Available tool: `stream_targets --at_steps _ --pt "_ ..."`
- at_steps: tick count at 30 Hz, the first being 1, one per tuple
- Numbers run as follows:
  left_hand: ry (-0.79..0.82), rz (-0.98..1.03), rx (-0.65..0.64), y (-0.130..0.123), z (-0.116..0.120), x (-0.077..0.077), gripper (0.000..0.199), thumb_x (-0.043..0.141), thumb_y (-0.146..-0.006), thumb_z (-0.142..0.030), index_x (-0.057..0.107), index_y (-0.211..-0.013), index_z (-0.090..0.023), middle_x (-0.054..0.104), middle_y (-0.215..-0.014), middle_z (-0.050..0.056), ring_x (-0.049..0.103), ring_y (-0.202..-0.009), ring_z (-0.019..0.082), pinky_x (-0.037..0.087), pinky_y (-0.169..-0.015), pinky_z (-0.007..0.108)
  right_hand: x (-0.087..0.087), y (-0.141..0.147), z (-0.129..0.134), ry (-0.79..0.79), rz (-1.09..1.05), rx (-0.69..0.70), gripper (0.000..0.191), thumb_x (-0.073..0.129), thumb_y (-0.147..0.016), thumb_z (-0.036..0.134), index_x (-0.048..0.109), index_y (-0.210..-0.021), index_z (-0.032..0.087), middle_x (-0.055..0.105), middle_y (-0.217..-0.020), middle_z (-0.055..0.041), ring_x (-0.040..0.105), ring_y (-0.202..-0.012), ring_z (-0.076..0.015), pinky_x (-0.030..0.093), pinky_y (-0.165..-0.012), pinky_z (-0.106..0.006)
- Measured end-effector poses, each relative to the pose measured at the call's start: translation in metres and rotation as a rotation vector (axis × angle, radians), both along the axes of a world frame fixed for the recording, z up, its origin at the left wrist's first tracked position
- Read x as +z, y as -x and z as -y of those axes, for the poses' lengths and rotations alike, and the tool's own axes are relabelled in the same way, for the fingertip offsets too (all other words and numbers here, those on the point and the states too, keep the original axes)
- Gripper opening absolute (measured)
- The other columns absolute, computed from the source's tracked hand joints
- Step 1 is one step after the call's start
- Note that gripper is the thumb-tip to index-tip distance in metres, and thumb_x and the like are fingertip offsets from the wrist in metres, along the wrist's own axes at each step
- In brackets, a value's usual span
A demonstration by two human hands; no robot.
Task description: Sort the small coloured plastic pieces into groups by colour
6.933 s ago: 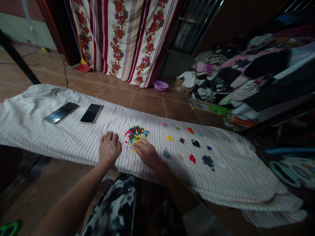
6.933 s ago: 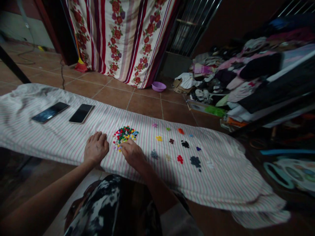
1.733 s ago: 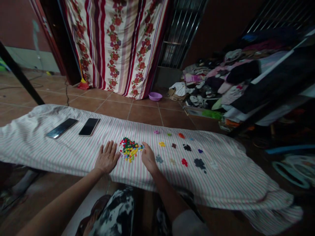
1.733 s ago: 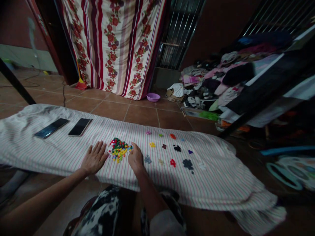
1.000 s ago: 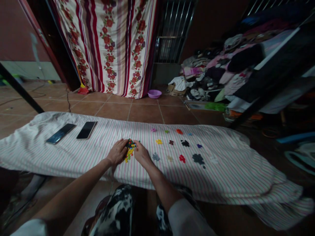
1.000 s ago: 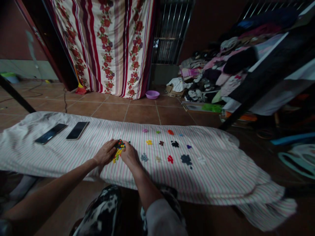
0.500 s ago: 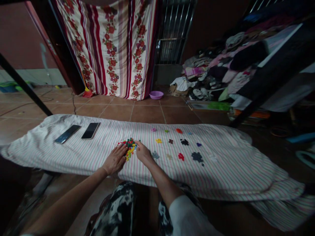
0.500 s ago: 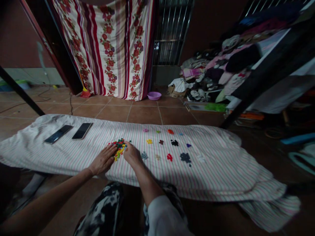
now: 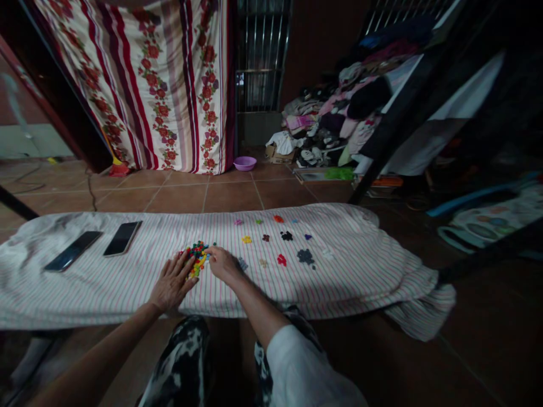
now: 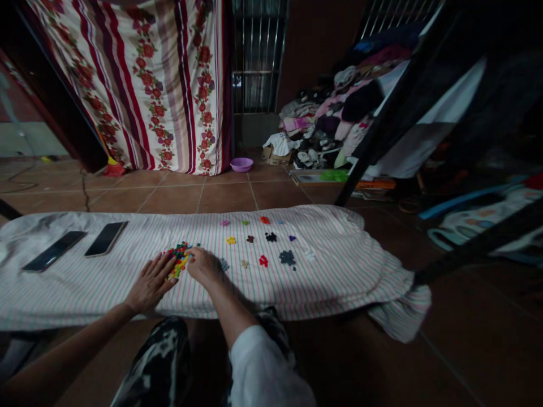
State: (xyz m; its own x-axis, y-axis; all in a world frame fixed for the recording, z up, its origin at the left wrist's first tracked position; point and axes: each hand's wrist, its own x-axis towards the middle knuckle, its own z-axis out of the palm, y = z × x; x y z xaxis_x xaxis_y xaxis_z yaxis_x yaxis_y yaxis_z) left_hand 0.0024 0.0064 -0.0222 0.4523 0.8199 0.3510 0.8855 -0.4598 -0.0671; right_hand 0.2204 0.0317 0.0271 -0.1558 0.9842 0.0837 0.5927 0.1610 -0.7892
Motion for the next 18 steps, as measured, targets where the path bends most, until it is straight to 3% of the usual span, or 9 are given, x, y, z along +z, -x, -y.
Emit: stream_targets --at_steps 7,11,18 --pt "-0.100 0.109 -0.105 0.003 -0.016 -0.015 0.056 0.032 -0.098 -0.036 0.033 -0.151 -0.017 0.045 -0.153 0.017 0.030 -0.149 0.029 0.040 -0.112 0.052 0.012 -0.007 0.001 0.091 -0.025 -0.074 0.035 0.049 -0.089 0.016 0.073 -0.111 0.026 0.074 -0.115 -0.0006 0.067 -0.108 -0.0157 0.048 -0.095 -0.025" --pt "-0.154 0.129 -0.163 0.014 -0.018 -0.018 0.050 0.030 -0.098 -0.027 0.037 -0.147 -0.019 0.045 -0.153 0.017 0.028 -0.150 0.028 0.041 -0.111 0.054 0.018 -0.013 -0.003 0.140 -0.114 -0.142 0.035 0.049 -0.088 0.014 0.072 -0.111 0.025 0.076 -0.108 -0.0006 0.069 -0.099 -0.0148 0.051 -0.090 -0.025" --pt "-0.247 0.106 -0.178 0.042 -0.021 -0.018 0.039 0.035 -0.096 -0.021 0.049 -0.133 -0.015 0.058 -0.138 0.019 0.033 -0.147 0.029 0.044 -0.110 0.054 0.005 -0.036 -0.032 0.098 -0.313 -0.310 0.036 0.049 -0.086 0.012 0.068 -0.113 0.025 0.075 -0.107 -0.0019 0.070 -0.098 -0.0140 0.053 -0.090 -0.028"
